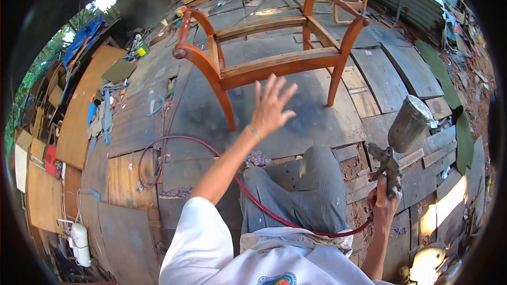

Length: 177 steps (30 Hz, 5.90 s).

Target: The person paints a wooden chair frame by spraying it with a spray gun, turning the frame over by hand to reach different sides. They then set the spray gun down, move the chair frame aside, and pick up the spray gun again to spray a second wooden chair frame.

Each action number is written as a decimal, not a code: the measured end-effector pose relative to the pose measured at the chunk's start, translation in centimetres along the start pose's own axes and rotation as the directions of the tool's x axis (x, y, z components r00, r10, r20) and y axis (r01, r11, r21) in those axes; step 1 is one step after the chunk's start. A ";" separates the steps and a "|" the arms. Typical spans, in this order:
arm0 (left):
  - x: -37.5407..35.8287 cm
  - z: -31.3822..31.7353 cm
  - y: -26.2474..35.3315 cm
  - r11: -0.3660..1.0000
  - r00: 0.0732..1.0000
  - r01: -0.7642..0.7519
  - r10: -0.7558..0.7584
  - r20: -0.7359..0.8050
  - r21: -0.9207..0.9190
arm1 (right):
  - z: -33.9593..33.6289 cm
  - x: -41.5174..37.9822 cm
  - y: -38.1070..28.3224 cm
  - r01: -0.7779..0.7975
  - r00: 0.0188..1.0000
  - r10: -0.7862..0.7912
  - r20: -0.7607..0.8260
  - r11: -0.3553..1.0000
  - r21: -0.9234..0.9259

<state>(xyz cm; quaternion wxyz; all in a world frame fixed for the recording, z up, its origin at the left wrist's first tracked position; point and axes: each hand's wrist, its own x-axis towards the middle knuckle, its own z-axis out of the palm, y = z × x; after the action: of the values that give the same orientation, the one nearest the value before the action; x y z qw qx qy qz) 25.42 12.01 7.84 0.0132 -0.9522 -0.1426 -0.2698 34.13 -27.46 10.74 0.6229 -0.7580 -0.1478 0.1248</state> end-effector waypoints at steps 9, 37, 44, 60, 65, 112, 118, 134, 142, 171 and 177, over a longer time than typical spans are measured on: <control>-1.6 -17.4 12.8 0.574 0.969 -0.228 0.209 -0.129 -0.787 | -0.3 2.0 4.4 0.402 0.898 -0.305 0.316 0.861 -0.311; -25.8 -4.8 16.5 0.778 0.808 0.399 -0.049 0.587 -0.485 | 3.0 4.7 -3.4 0.024 0.944 -0.075 0.320 0.987 0.160; -25.8 -7.7 12.1 0.852 0.775 0.425 -0.169 0.608 -0.305 | 7.8 10.7 -6.9 0.132 0.944 -0.198 0.264 0.960 0.247; -14.4 -22.2 12.7 0.663 0.649 0.726 -0.571 0.503 -0.182 | 24.1 20.7 -25.8 0.171 0.656 -0.061 0.752 0.983 -0.069; -10.0 -27.1 15.4 0.518 0.557 0.821 -0.636 0.534 -0.239 | 27.9 23.5 -28.8 0.237 0.496 0.002 0.868 0.962 -0.138; 3.9 -29.5 0.5 0.258 0.461 0.887 -0.461 0.759 -0.382 | 29.8 42.3 -29.5 0.087 0.995 -0.098 0.009 0.830 -0.551; 2.4 -30.1 -0.1 0.311 0.489 0.866 -0.370 0.790 -0.391 | 25.9 38.6 -31.3 0.099 0.992 -0.129 -0.007 0.793 -0.601; -4.1 -33.8 3.5 0.395 0.375 0.874 -0.175 0.911 -0.284 | 15.1 23.6 -33.9 -0.270 0.960 0.273 -0.065 0.837 -0.475; -6.2 -36.0 7.1 0.490 0.417 0.827 -0.202 0.886 -0.278 | 12.7 19.9 -32.5 -0.271 0.927 0.346 0.146 0.884 -0.381; -10.2 -40.3 10.2 0.484 0.313 0.865 -0.315 0.896 -0.132 | 16.8 12.9 -32.6 -0.149 0.840 0.228 0.493 0.970 -0.195; -10.4 -39.8 10.0 0.434 0.331 0.886 -0.346 0.878 -0.163 | 14.9 15.6 -33.0 -0.236 0.948 0.289 0.134 0.920 -0.313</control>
<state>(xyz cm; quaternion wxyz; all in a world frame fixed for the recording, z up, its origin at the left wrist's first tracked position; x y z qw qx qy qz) -0.59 -4.40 36.99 -0.4779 -0.7629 -0.4153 0.1308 40.78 -2.11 40.15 0.4656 -0.8406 -0.1163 0.2511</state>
